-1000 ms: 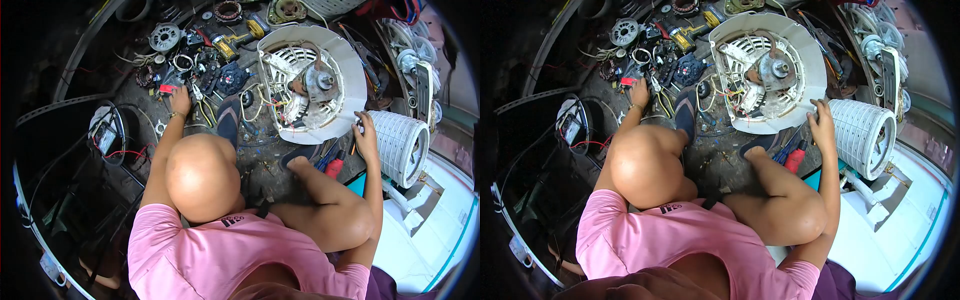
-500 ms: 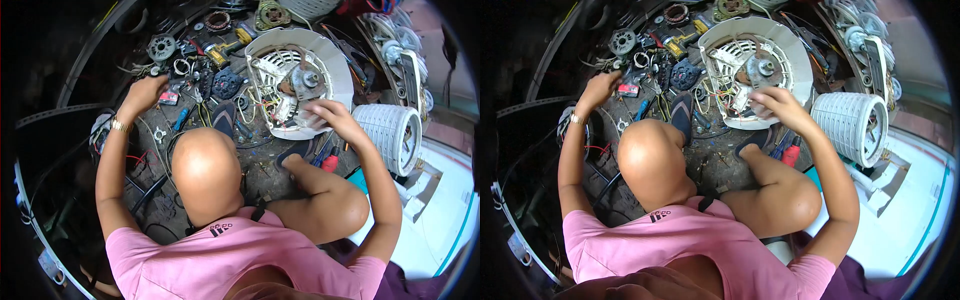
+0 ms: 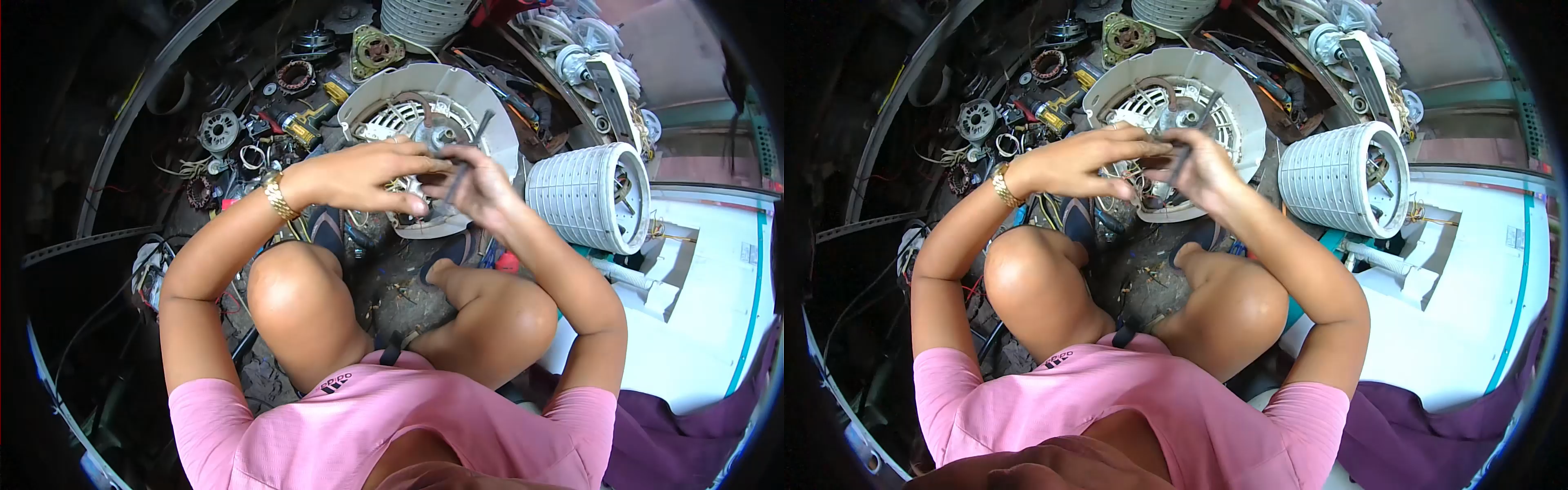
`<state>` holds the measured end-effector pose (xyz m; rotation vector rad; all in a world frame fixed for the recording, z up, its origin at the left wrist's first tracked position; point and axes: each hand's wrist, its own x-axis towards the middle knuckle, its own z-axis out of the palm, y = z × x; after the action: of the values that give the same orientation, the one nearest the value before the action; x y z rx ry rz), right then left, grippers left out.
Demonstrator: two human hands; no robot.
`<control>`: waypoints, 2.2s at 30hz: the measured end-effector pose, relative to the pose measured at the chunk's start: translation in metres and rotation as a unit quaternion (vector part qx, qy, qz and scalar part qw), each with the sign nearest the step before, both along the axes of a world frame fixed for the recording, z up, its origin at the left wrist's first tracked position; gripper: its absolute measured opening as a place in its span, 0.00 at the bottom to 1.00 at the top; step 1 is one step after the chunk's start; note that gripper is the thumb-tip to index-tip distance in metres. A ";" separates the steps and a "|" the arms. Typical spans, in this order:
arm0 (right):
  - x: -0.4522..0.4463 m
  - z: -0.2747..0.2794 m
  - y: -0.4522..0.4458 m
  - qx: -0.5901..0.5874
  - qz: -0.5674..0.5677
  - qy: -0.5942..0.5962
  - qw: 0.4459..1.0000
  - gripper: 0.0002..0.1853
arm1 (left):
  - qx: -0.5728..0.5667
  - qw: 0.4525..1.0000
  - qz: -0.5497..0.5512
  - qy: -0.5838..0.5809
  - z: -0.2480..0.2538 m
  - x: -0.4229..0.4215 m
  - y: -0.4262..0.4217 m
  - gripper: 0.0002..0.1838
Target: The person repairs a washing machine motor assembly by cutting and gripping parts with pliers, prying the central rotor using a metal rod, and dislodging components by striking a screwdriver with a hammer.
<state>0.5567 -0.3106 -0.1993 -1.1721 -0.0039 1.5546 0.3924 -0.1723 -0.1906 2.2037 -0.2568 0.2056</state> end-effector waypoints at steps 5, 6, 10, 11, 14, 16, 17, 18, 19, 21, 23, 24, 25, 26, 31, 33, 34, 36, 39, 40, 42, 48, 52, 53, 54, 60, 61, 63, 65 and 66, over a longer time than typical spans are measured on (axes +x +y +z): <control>0.098 -0.014 -0.063 0.116 -0.044 -0.174 0.977 0.10 | 0.138 0.954 0.263 -0.033 -0.051 0.013 0.058 0.36; 0.107 -0.017 -0.080 0.111 -0.091 -0.145 0.979 0.09 | 0.065 0.955 0.289 -0.005 -0.074 0.015 0.061 0.37; 0.113 -0.043 -0.149 0.160 -0.171 -0.071 0.970 0.10 | -0.412 0.895 0.114 0.127 -0.087 0.045 0.037 0.38; 0.110 -0.053 -0.161 0.178 -0.166 -0.074 0.967 0.10 | -0.451 0.881 0.110 0.094 -0.077 0.053 0.021 0.37; 0.102 -0.089 -0.189 0.184 -0.211 -0.016 0.960 0.11 | -0.507 0.852 0.081 0.098 -0.063 0.074 -0.001 0.32; 0.101 -0.110 -0.201 0.200 -0.233 0.011 0.952 0.13 | -0.506 0.850 0.078 0.125 -0.059 0.086 -0.010 0.28; 0.100 -0.120 -0.207 0.197 -0.241 0.015 0.950 0.13 | -0.494 0.856 0.075 0.128 -0.058 0.089 -0.015 0.27; 0.100 -0.128 -0.210 0.193 -0.251 0.019 0.948 0.14 | -0.484 0.862 0.071 0.132 -0.057 0.092 -0.018 0.25; 0.095 -0.127 -0.207 0.190 -0.261 0.023 0.946 0.14 | -0.472 0.868 0.067 0.136 -0.053 0.096 -0.021 0.23; 0.096 -0.128 -0.216 0.149 -0.276 0.031 0.949 0.14 | -0.420 0.880 0.083 0.207 -0.058 0.106 -0.013 0.19; 0.106 -0.140 -0.237 0.129 -0.294 0.026 0.947 0.16 | -0.196 0.974 0.079 0.075 -0.099 0.124 0.016 0.21; 0.108 -0.139 -0.247 0.121 -0.303 -0.010 0.945 0.19 | -0.120 0.980 0.134 0.085 -0.127 0.128 0.036 0.21; 0.104 -0.136 -0.254 0.104 -0.327 -0.021 0.939 0.19 | -0.041 0.978 0.186 0.091 -0.148 0.130 0.053 0.22; 0.099 -0.131 -0.261 0.087 -0.348 -0.033 0.933 0.20 | 0.065 0.969 0.212 0.113 -0.157 0.131 0.058 0.26; 0.055 -0.158 -0.284 0.037 -0.334 -0.029 0.941 0.16 | 0.243 0.909 0.310 0.137 -0.199 0.143 0.005 0.39; 0.046 -0.166 -0.275 0.007 -0.336 -0.028 0.941 0.15 | 0.208 0.914 0.313 0.152 -0.205 0.152 -0.010 0.37; 0.041 -0.168 -0.269 -0.009 -0.338 -0.029 0.941 0.14 | 0.186 0.926 0.296 0.140 -0.211 0.154 -0.008 0.35; 0.039 -0.176 -0.260 0.004 -0.351 -0.013 0.936 0.13 | 0.142 0.947 0.262 0.117 -0.221 0.159 0.005 0.33; 0.043 -0.191 -0.250 0.006 -0.355 -0.016 0.935 0.12 | 0.087 0.977 0.146 0.129 -0.220 0.162 0.025 0.33; 0.043 -0.193 -0.245 0.001 -0.357 -0.017 0.934 0.12 | 0.084 0.978 0.138 0.132 -0.218 0.162 0.025 0.33; 0.044 -0.199 -0.236 0.002 -0.357 -0.014 0.934 0.12 | 0.079 0.980 0.121 0.135 -0.215 0.164 0.026 0.34; 0.050 -0.216 -0.222 0.006 -0.342 -0.003 0.940 0.12 | 0.088 0.981 0.106 0.134 -0.217 0.164 0.029 0.37; 0.063 -0.228 -0.220 0.047 -0.311 0.127 0.941 0.10 | 0.107 0.980 0.091 0.143 -0.210 0.167 0.033 0.37; 0.070 -0.232 -0.222 0.060 -0.298 0.185 0.934 0.09 | 0.116 0.979 0.088 0.144 -0.207 0.167 0.032 0.37; 0.079 -0.229 -0.221 0.044 -0.289 0.223 0.930 0.09 | 0.122 0.979 0.080 0.142 -0.208 0.168 0.035 0.37; 0.091 -0.221 -0.214 -0.098 -0.289 0.250 0.919 0.16 | 0.147 0.977 0.080 0.129 -0.205 0.168 0.032 0.35; 0.097 -0.217 -0.210 -0.078 -0.296 0.297 0.904 0.17 | 0.132 0.976 0.074 0.157 -0.201 0.169 0.032 0.34; 0.102 -0.209 -0.215 -0.048 -0.315 0.398 0.860 0.19 | 0.154 0.973 0.067 0.159 -0.203 0.167 0.036 0.33; 0.100 -0.204 -0.213 -0.093 -0.312 0.391 0.861 0.21 | 0.161 0.974 0.092 0.129 -0.212 0.164 0.031 0.31; 0.094 -0.208 -0.211 -0.132 -0.305 0.369 0.868 0.21 | 0.165 0.974 0.107 0.109 -0.216 0.166 0.031 0.31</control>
<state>0.6502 -0.5217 -0.4071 -0.6042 1.0205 1.3428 0.5588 -0.1413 -0.4062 2.5614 0.0765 0.0367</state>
